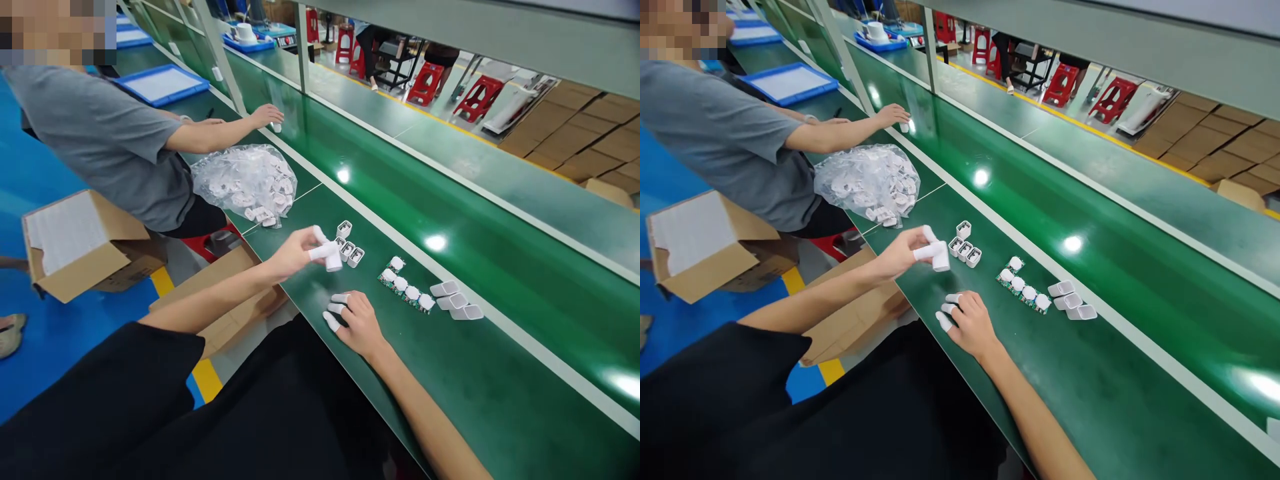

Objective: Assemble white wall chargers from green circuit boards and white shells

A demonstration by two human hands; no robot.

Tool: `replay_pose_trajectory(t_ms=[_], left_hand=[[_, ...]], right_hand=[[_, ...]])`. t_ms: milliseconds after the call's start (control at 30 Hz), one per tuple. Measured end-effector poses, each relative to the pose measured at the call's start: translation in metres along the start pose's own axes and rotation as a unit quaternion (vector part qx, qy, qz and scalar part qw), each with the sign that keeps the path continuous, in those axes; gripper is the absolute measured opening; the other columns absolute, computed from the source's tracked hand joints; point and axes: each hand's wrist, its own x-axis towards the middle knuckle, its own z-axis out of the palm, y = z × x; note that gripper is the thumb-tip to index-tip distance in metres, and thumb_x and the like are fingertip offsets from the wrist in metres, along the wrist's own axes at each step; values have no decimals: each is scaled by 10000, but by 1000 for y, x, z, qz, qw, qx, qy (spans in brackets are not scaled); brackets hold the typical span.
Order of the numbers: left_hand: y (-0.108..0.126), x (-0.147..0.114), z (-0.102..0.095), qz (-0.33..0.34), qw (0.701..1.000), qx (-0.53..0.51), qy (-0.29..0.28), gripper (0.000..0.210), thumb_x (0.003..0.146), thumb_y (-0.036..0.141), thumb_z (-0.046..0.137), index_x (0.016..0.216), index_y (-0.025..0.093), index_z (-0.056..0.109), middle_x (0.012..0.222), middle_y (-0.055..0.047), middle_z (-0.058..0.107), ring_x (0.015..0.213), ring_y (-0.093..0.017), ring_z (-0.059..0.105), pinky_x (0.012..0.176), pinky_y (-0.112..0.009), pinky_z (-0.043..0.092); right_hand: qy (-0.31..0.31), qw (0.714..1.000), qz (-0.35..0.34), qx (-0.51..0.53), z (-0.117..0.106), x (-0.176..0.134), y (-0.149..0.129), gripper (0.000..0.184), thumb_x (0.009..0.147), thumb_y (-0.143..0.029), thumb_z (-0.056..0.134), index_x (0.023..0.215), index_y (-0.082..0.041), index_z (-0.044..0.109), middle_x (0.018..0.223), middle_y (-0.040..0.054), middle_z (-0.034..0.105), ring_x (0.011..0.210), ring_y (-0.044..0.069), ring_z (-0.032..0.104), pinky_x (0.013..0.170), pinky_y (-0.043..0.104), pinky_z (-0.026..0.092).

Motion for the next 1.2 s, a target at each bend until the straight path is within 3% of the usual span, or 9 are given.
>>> replay_pose_trajectory(t_ms=[100, 233, 467, 633, 800, 900, 1000, 1100, 1200], left_hand=[[-33, 13, -39, 88, 989, 118, 30, 421, 781, 405, 977, 973, 189, 672, 970, -38, 791, 872, -161, 782, 843, -283, 666], [-73, 35, -69, 133, 965, 225, 11, 434, 815, 389, 936, 1141, 210, 713, 1138, -56, 784, 1055, -204, 770, 1096, -447, 657], [-97, 75, -67, 147, 965, 211, -57, 578, 866, 403, 908, 1363, 230, 671, 1361, -119, 737, 1291, -277, 735, 1160, -527, 642], [-111, 86, -72, 148, 972, 176, -52, 567, 851, 398, 928, 1327, 229, 672, 1390, -132, 738, 1317, -279, 745, 1151, -541, 651], [-122, 86, -73, 193, 969, 156, -18, 716, 776, 465, 977, 1342, 223, 610, 1392, -157, 740, 1317, -293, 750, 1156, -549, 645], [-120, 88, -75, 227, 964, 135, 16, 694, 857, 520, 910, 1382, 221, 568, 1412, -174, 714, 1337, -296, 734, 1201, -556, 601], [-114, 85, -78, 280, 942, 156, 97, 516, 983, 550, 763, 1330, 205, 599, 1335, -157, 724, 1280, -291, 740, 1154, -543, 605], [-109, 69, -69, 399, 857, 260, 199, 360, 999, 467, 749, 1213, 192, 658, 1195, -116, 736, 1187, -296, 732, 1119, -563, 587], [-101, 42, -38, 500, 801, 290, 158, 238, 975, 302, 766, 1179, 208, 686, 1079, -75, 720, 1033, -270, 728, 977, -509, 620]], right_hand=[[94, 994, 15, -49, -9, 1, 7, 359, 1025, -229, 775, 1374, -241, 691, 1265, 134, 783, 1167, 294, 754, 969, 474, 643], [64, 982, 100, -144, -25, 19, 27, 533, 1056, -331, 745, 1548, -212, 579, 1349, 197, 733, 1219, 369, 715, 1002, 558, 642], [-195, 945, 240, -110, -39, 84, 75, 511, 1046, -375, 725, 1485, -151, 591, 1327, 203, 699, 1216, 397, 672, 1033, 554, 581], [-199, 946, 248, -69, -31, 96, 86, 316, 1055, -273, 683, 1360, -201, 653, 1240, 114, 739, 1146, 291, 692, 995, 409, 554], [-173, 946, 265, -64, -33, 97, 79, 393, 1026, -375, 764, 1358, -188, 669, 1260, 122, 752, 1152, 301, 699, 997, 404, 533], [-134, 943, 281, -118, -66, 96, 86, 415, 1070, -469, 694, 1372, -185, 672, 1320, 142, 757, 1212, 323, 689, 1053, 432, 487], [-112, 902, 350, -228, -119, 82, 98, 316, 1109, -427, 582, 1272, -190, 712, 1258, 140, 785, 1196, 330, 693, 1037, 444, 446], [-124, 830, 455, -297, -167, 53, 109, 334, 1018, -407, 660, 1250, -174, 720, 1280, 187, 779, 1221, 390, 676, 1025, 479, 405], [-169, 778, 527, -298, -190, 22, 113, 328, 858, -361, 782, 1114, -159, 744, 1157, 205, 805, 1137, 417, 697, 983, 479, 384]])
